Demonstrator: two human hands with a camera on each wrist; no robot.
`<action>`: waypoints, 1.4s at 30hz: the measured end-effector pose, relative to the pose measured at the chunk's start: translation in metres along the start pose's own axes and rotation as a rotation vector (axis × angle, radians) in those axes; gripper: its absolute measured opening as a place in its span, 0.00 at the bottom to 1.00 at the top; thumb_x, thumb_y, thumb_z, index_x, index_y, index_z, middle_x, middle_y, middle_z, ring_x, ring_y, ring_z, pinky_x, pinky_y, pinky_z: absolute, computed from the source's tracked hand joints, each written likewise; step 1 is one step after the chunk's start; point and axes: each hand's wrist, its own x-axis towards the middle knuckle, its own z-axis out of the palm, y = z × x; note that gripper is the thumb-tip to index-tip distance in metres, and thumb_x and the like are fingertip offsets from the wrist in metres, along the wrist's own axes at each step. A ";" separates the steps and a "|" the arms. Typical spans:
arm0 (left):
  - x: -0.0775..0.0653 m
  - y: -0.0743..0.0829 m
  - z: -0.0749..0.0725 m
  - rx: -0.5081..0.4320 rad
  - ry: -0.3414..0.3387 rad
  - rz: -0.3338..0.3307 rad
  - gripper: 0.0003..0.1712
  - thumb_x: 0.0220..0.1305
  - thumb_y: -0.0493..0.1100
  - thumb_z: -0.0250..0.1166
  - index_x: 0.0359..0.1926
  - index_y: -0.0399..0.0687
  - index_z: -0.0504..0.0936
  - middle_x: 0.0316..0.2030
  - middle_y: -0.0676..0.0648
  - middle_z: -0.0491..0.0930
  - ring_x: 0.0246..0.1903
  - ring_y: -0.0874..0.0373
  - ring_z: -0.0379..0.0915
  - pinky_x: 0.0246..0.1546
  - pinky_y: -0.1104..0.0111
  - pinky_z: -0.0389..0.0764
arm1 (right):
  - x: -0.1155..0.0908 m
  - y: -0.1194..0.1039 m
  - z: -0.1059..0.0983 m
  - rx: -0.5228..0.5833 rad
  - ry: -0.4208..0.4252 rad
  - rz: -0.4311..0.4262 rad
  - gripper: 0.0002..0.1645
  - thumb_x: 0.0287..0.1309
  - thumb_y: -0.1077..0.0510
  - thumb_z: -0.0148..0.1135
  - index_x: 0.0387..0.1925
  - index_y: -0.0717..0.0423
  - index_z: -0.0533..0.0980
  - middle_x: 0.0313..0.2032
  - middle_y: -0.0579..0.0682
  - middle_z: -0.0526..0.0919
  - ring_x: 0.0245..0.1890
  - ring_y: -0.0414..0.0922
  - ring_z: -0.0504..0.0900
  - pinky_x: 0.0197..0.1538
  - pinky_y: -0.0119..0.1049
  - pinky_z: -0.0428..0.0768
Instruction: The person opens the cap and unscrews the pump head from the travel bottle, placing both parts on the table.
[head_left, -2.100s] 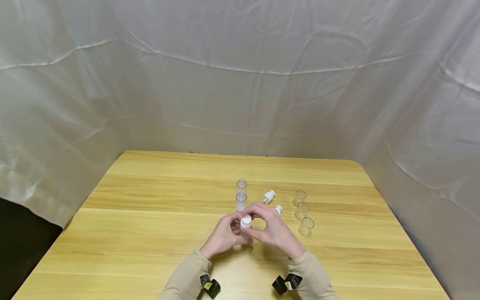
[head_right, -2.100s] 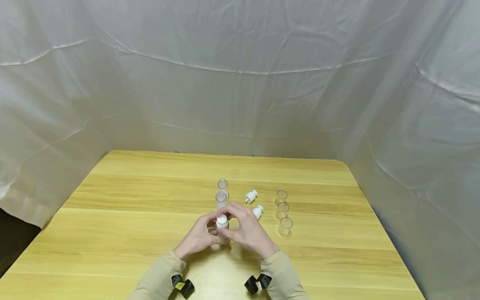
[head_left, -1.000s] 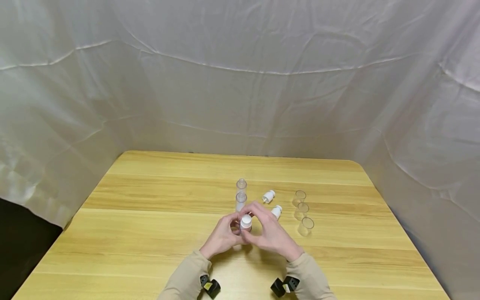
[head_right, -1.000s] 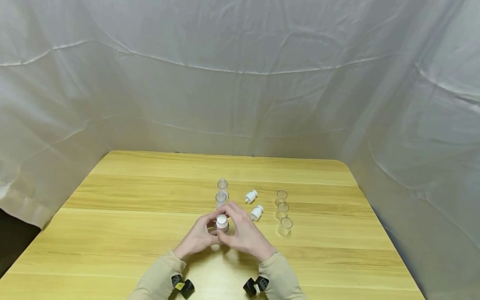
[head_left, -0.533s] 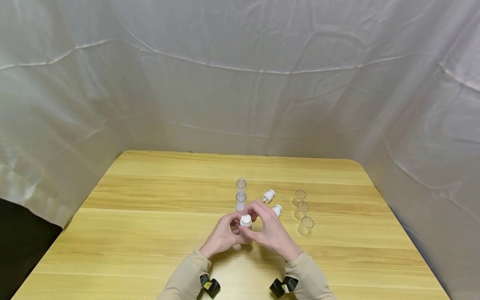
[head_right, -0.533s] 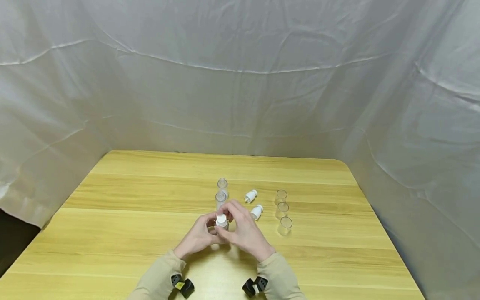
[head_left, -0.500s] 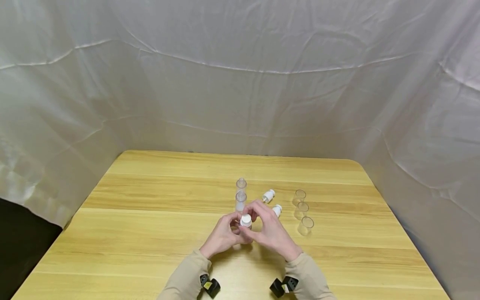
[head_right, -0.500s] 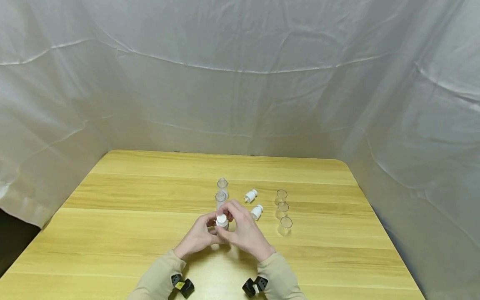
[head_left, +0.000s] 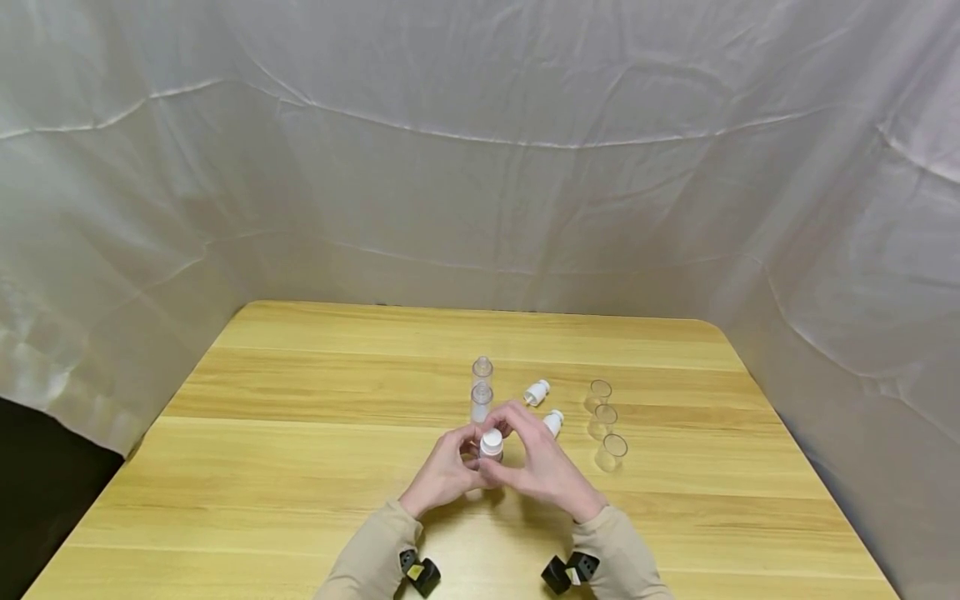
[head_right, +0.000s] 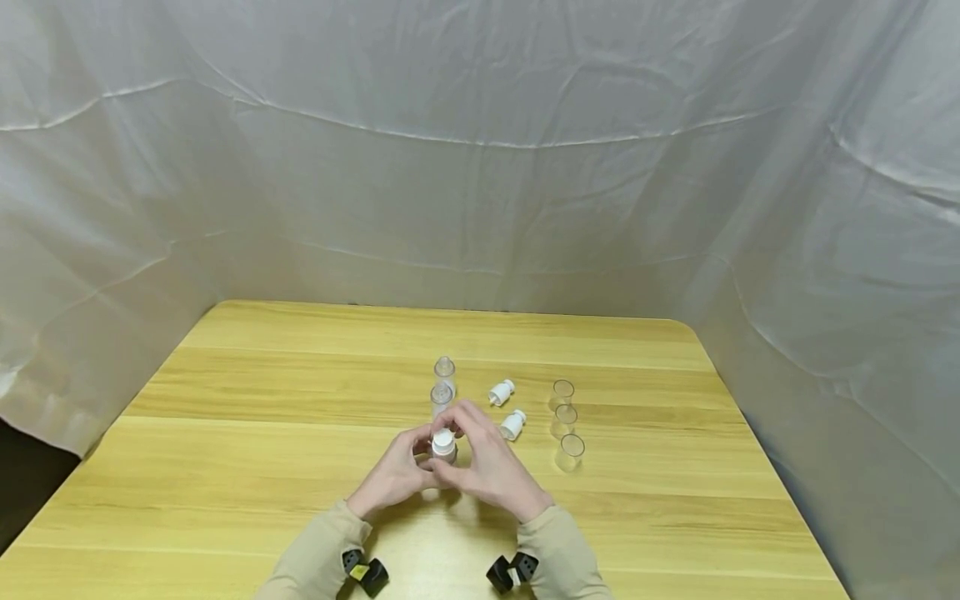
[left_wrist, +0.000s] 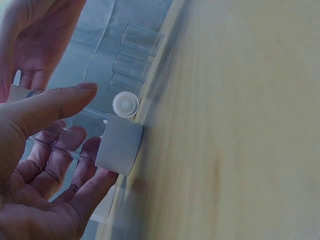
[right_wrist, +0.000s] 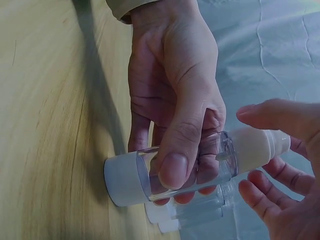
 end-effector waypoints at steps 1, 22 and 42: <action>0.000 0.000 0.000 0.000 0.000 0.000 0.21 0.48 0.34 0.76 0.43 0.36 0.79 0.42 0.41 0.83 0.40 0.61 0.78 0.43 0.77 0.80 | 0.000 0.000 0.000 -0.006 0.008 0.005 0.23 0.48 0.61 0.76 0.46 0.55 0.76 0.45 0.46 0.80 0.45 0.38 0.76 0.50 0.36 0.82; 0.000 0.000 0.000 -0.005 0.001 0.001 0.20 0.48 0.32 0.75 0.43 0.35 0.80 0.42 0.41 0.82 0.41 0.60 0.77 0.45 0.78 0.80 | 0.000 0.000 0.000 -0.008 -0.025 0.045 0.26 0.46 0.62 0.75 0.48 0.53 0.75 0.49 0.45 0.78 0.51 0.40 0.77 0.58 0.45 0.82; -0.001 0.000 0.001 0.003 0.006 -0.008 0.22 0.46 0.32 0.76 0.43 0.35 0.79 0.41 0.41 0.82 0.38 0.63 0.77 0.44 0.77 0.81 | 0.000 0.000 0.001 0.001 -0.003 -0.009 0.21 0.48 0.66 0.72 0.46 0.57 0.76 0.44 0.49 0.82 0.47 0.41 0.81 0.55 0.39 0.84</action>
